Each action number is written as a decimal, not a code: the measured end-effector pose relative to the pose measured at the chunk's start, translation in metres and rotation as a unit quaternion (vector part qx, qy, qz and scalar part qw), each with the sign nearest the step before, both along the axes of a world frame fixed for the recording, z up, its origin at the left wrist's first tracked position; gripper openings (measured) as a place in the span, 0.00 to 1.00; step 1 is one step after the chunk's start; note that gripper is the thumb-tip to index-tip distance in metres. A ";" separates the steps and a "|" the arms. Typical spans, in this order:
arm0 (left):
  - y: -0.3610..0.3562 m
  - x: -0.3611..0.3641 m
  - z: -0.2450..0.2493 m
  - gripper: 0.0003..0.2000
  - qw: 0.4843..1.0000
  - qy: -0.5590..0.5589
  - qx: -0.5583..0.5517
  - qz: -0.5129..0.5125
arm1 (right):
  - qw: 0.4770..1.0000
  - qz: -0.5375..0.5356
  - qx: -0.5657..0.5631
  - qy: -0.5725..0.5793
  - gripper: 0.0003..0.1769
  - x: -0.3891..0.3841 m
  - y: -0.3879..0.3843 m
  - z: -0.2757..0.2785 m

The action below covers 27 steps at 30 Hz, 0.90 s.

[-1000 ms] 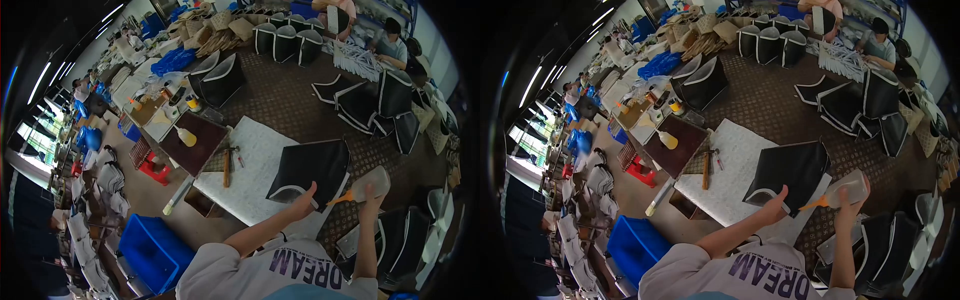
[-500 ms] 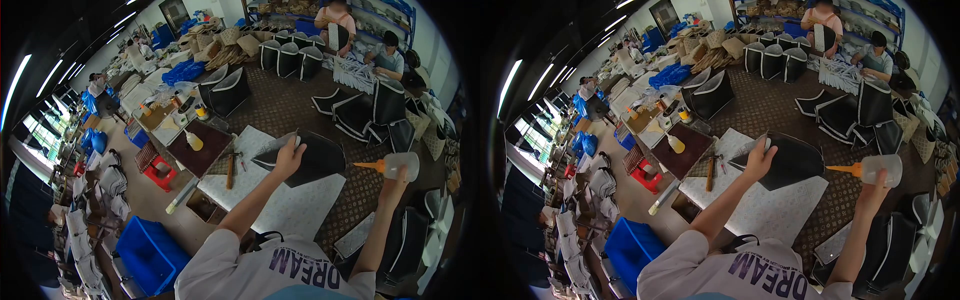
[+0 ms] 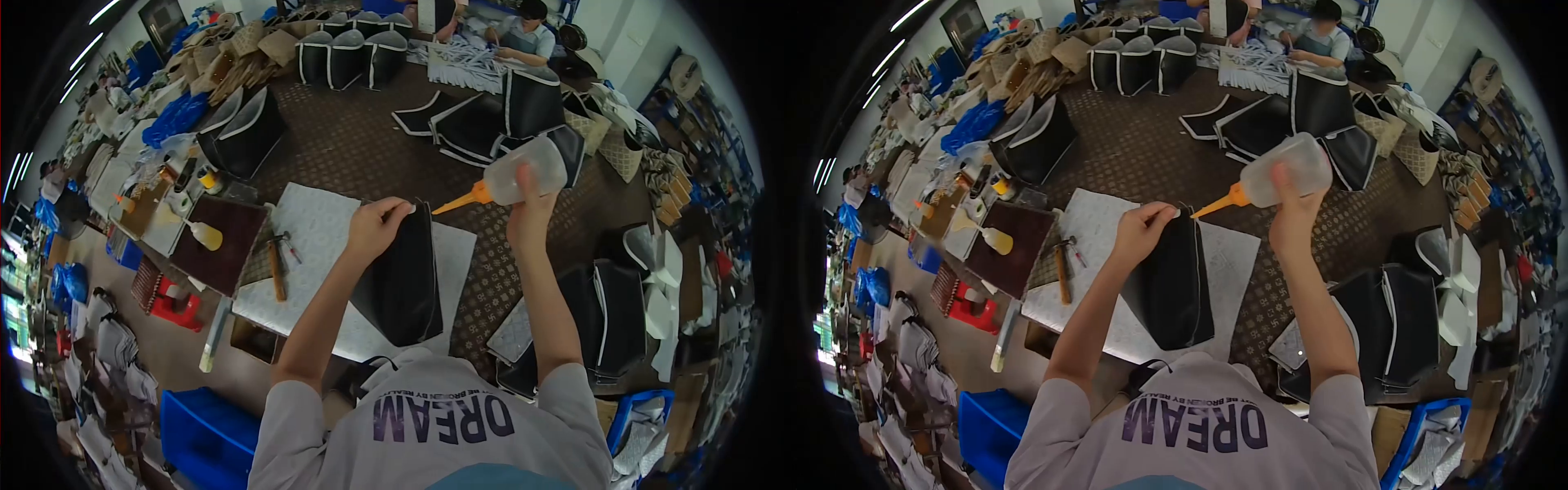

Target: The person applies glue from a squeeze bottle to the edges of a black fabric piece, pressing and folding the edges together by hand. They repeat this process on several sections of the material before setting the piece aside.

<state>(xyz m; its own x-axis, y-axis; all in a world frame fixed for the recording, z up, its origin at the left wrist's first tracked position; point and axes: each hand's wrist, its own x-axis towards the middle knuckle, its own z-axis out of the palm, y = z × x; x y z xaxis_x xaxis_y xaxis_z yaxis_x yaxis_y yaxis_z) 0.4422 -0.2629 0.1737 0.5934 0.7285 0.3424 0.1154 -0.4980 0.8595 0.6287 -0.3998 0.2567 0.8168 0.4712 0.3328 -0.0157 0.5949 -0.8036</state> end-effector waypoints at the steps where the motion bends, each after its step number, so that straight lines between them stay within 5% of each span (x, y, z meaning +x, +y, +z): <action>1: -0.001 0.000 0.000 0.08 1.000 -0.001 -0.004 -0.004 | 1.000 -0.005 -0.002 -0.030 0.41 0.006 0.005 -0.006; 5: -0.004 0.002 0.002 0.08 1.000 0.014 0.004 -0.020 | 0.999 0.003 -0.032 -0.035 0.48 0.017 0.016 -0.017; 20: -0.001 0.010 -0.001 0.07 0.999 -0.009 0.037 -0.029 | 0.986 -0.033 -0.088 -0.135 0.46 0.012 0.029 -0.014; 27: 0.007 0.014 -0.004 0.08 0.999 -0.017 0.005 -0.035 | 0.973 0.097 -0.187 -0.099 0.44 -0.010 0.002 -0.026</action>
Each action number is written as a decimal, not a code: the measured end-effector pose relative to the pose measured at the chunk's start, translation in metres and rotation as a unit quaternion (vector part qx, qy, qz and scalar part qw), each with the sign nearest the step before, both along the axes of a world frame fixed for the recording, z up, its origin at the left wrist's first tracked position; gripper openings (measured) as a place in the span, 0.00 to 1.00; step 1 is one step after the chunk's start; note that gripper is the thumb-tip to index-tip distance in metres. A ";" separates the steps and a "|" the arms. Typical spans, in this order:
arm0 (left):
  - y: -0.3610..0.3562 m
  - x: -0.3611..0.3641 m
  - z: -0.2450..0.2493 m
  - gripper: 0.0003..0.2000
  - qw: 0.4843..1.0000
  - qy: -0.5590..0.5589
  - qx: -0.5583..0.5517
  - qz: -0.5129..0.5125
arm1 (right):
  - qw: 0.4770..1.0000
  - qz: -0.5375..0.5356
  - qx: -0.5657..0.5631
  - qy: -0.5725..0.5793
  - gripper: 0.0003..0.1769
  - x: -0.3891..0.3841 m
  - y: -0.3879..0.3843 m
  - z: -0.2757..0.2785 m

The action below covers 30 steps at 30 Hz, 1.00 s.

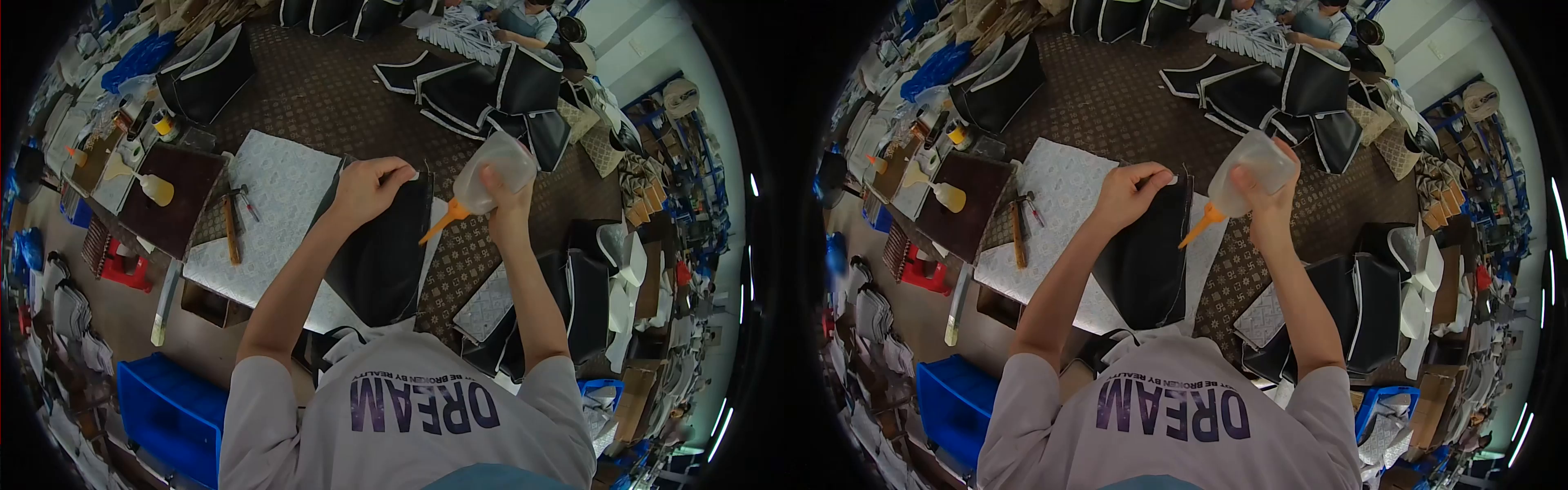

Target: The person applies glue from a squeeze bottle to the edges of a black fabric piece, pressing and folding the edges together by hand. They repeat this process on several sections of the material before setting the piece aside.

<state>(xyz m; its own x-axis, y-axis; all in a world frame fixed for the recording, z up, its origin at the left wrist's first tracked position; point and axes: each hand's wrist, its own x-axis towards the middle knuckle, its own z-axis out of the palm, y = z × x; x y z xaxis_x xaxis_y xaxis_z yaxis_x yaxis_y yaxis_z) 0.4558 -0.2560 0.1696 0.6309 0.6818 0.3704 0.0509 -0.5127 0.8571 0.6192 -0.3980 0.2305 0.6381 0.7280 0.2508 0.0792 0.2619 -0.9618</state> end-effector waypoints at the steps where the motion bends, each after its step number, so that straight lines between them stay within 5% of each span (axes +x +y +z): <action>1: 0.001 0.000 -0.002 0.08 1.000 0.003 -0.004 -0.004 | 0.999 -0.032 0.029 0.004 0.44 0.009 0.005 -0.004; 4: -0.002 0.002 -0.004 0.08 1.000 -0.003 -0.004 -0.020 | 0.986 -0.140 0.087 0.033 0.41 0.038 0.027 -0.007; 10: 0.002 0.001 -0.003 0.08 1.000 0.001 -0.012 -0.009 | 0.991 -0.103 0.088 -0.002 0.36 0.024 0.027 0.007; 16: 0.004 0.003 -0.005 0.08 1.000 -0.003 -0.011 -0.005 | 0.980 -0.144 0.138 0.014 0.40 0.028 0.032 0.004; 30: 0.015 0.015 -0.008 0.10 0.999 0.020 0.006 0.047 | 0.991 -0.114 -0.001 -0.071 0.46 -0.013 -0.002 0.005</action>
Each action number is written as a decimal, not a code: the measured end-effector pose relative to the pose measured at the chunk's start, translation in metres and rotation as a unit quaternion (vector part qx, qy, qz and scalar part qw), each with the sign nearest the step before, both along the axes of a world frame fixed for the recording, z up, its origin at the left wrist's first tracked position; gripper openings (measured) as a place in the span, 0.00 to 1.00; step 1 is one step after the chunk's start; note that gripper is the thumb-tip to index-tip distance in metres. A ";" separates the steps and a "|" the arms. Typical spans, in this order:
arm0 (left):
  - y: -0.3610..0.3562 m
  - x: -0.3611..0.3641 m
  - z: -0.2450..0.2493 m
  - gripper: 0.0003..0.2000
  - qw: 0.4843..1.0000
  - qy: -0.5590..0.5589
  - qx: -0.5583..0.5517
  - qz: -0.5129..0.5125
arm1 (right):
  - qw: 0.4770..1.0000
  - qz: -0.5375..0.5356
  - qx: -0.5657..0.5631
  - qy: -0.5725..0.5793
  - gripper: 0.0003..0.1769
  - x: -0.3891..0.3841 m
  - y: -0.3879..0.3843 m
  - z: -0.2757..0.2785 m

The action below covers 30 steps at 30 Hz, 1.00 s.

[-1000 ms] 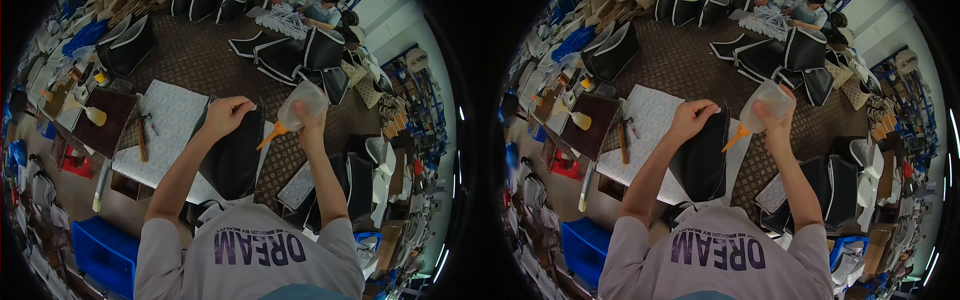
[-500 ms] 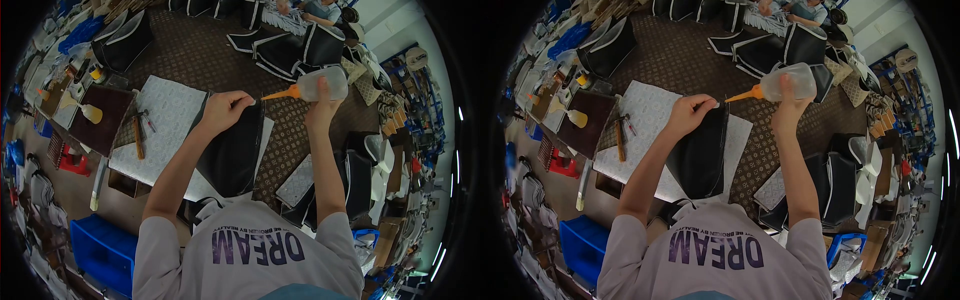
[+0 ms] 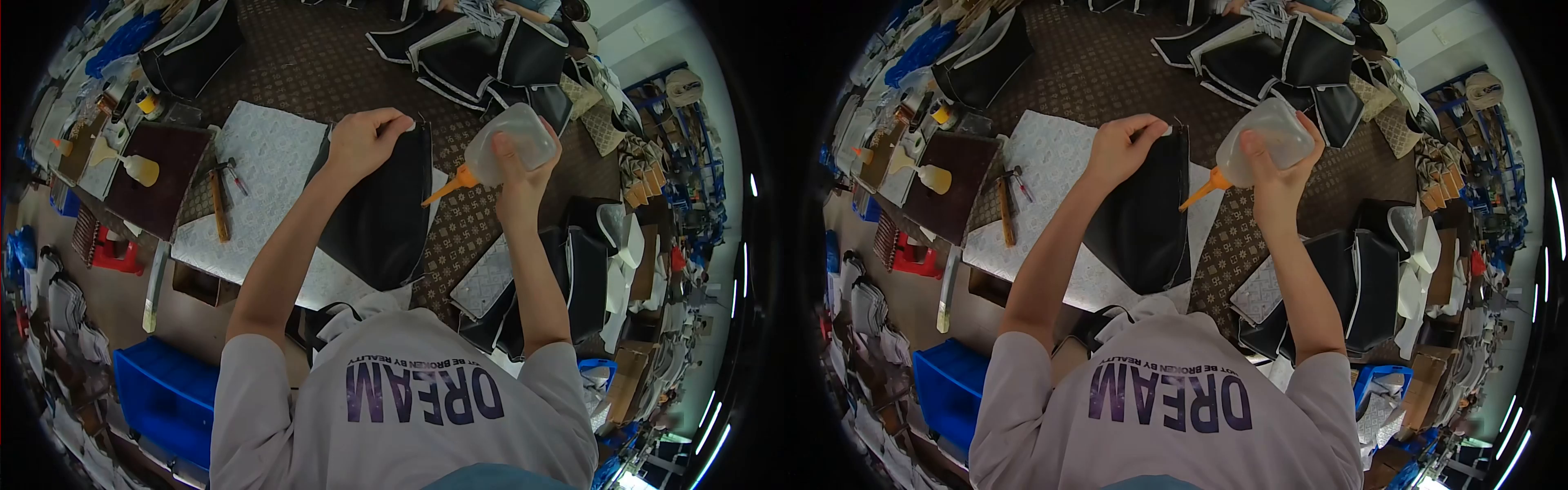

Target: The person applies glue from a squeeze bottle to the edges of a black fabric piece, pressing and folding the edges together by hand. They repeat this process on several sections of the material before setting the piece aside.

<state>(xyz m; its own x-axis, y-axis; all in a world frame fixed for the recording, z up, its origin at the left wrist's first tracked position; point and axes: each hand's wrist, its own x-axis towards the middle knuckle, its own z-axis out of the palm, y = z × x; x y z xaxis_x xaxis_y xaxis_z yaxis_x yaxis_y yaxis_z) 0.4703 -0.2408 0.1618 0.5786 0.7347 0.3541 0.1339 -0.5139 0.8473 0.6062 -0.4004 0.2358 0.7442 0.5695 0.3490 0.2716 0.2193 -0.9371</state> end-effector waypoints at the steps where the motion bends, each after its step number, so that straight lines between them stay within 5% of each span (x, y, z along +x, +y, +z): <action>1: 0.001 0.000 0.001 0.10 1.000 0.006 -0.003 0.005 | 1.000 -0.006 -0.002 0.001 0.46 -0.001 -0.003 -0.004; 13: 0.018 0.005 -0.010 0.13 0.998 0.021 -0.002 0.064 | 0.998 -0.048 -0.007 0.037 0.47 -0.023 -0.049 -0.035; 22: 0.007 0.009 -0.002 0.13 0.993 0.042 0.022 0.104 | 0.989 0.007 -0.098 -0.112 0.47 -0.057 -0.068 -0.037; 25: 0.002 0.011 -0.002 0.13 0.996 0.039 0.030 0.074 | 0.987 0.080 -0.120 -0.071 0.46 -0.057 -0.058 -0.023; 30: -0.001 0.007 0.001 0.12 0.999 0.030 0.014 0.013 | 0.998 0.018 -0.046 0.034 0.44 0.002 -0.018 -0.020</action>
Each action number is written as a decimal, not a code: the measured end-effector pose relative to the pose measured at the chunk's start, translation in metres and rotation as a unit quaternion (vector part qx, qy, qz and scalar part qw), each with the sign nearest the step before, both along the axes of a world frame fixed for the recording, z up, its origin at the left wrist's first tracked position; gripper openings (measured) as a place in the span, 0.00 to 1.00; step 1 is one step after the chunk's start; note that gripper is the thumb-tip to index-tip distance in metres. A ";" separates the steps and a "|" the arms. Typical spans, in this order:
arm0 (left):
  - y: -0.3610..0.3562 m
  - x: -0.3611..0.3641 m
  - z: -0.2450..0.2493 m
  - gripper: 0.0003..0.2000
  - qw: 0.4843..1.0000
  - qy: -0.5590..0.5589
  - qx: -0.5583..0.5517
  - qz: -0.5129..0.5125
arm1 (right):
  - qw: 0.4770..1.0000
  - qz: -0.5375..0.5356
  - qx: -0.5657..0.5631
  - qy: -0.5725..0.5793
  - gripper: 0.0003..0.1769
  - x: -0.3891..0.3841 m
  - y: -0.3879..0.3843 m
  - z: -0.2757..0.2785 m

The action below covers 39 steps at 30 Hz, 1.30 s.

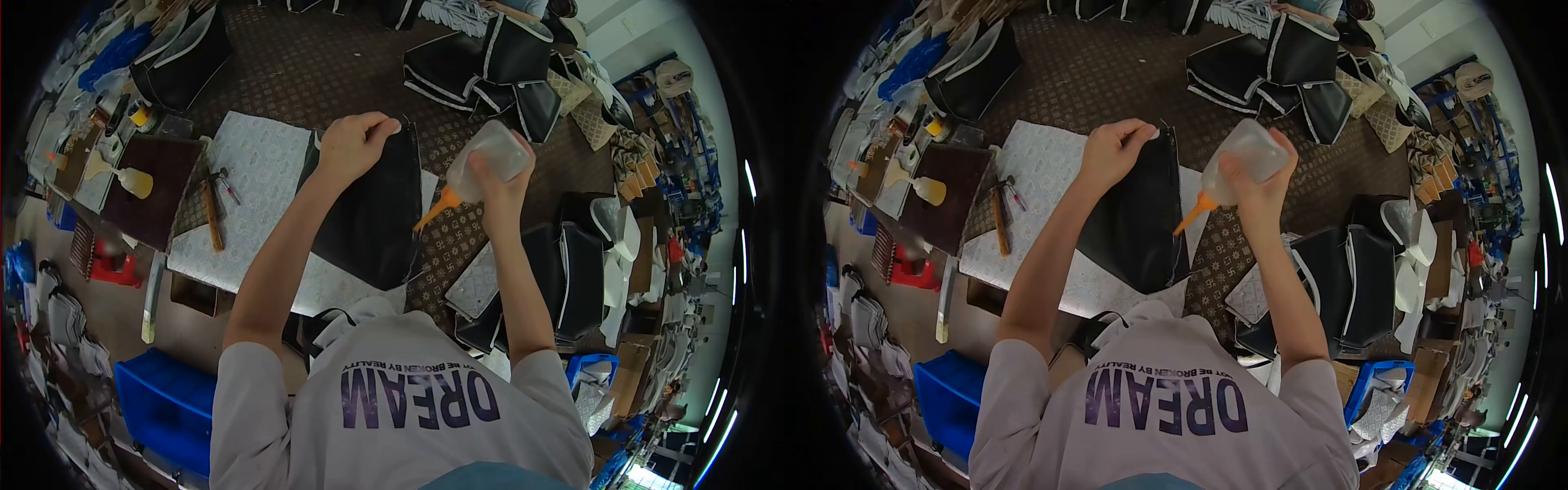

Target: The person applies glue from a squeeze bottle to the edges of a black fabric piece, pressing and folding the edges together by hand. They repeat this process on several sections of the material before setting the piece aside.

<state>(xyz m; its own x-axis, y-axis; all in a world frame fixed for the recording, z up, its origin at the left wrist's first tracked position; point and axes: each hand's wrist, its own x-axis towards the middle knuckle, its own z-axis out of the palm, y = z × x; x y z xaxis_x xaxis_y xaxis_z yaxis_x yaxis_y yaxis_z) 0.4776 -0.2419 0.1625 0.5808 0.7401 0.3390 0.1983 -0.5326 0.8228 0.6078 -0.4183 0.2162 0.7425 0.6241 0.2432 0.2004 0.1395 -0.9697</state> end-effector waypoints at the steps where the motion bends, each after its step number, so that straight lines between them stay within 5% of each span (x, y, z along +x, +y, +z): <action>1: 0.001 -0.002 0.000 0.12 1.000 0.001 -0.003 -0.011 | 0.999 -0.016 0.030 0.003 0.45 0.014 0.010 -0.001; 9: 0.001 -0.003 0.003 0.10 0.998 -0.021 -0.018 -0.052 | 0.985 -0.066 0.156 -0.020 0.47 0.037 0.050 0.007; 13: 0.023 -0.005 0.004 0.10 0.998 -0.054 -0.006 -0.041 | 0.999 0.032 0.014 -0.021 0.43 0.013 -0.002 0.003; 15: 0.051 -0.012 0.009 0.10 0.999 -0.047 -0.014 -0.009 | 0.994 0.056 0.020 0.087 0.37 0.021 -0.029 -0.020; 17: 0.090 -0.018 0.016 0.09 0.998 -0.041 -0.041 0.016 | 0.954 -0.058 0.080 0.284 0.34 0.035 -0.051 -0.034; 21: 0.188 -0.025 0.026 0.07 0.989 -0.130 -0.008 -0.067 | 0.915 -0.229 0.170 0.286 0.36 0.067 -0.100 -0.084; 24: 0.265 -0.042 0.047 0.08 0.981 -0.109 0.066 -0.144 | 0.870 -0.322 0.195 0.318 0.35 0.040 -0.094 -0.065; 29: 0.418 -0.127 0.049 0.09 0.918 0.100 0.366 -0.113 | 0.806 -0.480 0.157 0.308 0.32 -0.024 -0.041 0.003; 31: 0.453 -0.170 0.027 0.09 0.881 0.186 0.435 -0.017 | 0.775 -0.513 0.170 0.327 0.30 -0.029 -0.042 0.001; 33: 0.497 -0.212 -0.011 0.08 0.872 0.335 0.357 0.001 | 0.799 -0.482 0.187 0.307 0.29 -0.020 -0.083 -0.031; 34: 0.501 -0.225 -0.018 0.09 0.828 0.429 0.362 0.009 | 0.810 -0.466 0.195 0.297 0.29 -0.015 -0.102 -0.047; 35: 0.518 -0.238 -0.029 0.10 0.837 0.433 0.335 0.014 | 0.845 -0.417 0.200 0.266 0.30 -0.009 -0.143 -0.077; 39: 0.551 -0.232 -0.043 0.10 0.822 0.447 0.350 0.047 | 0.776 -0.566 0.189 0.206 0.32 -0.014 -0.175 -0.083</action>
<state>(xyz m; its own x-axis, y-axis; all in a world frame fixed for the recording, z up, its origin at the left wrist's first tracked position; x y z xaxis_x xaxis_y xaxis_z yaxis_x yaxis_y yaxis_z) 0.2455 0.3088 0.1196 0.7806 0.6017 0.1694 0.6246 -0.7610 -0.1754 0.5943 -0.5934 0.1335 0.8261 -0.5422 -0.1535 0.0862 0.3907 -0.9165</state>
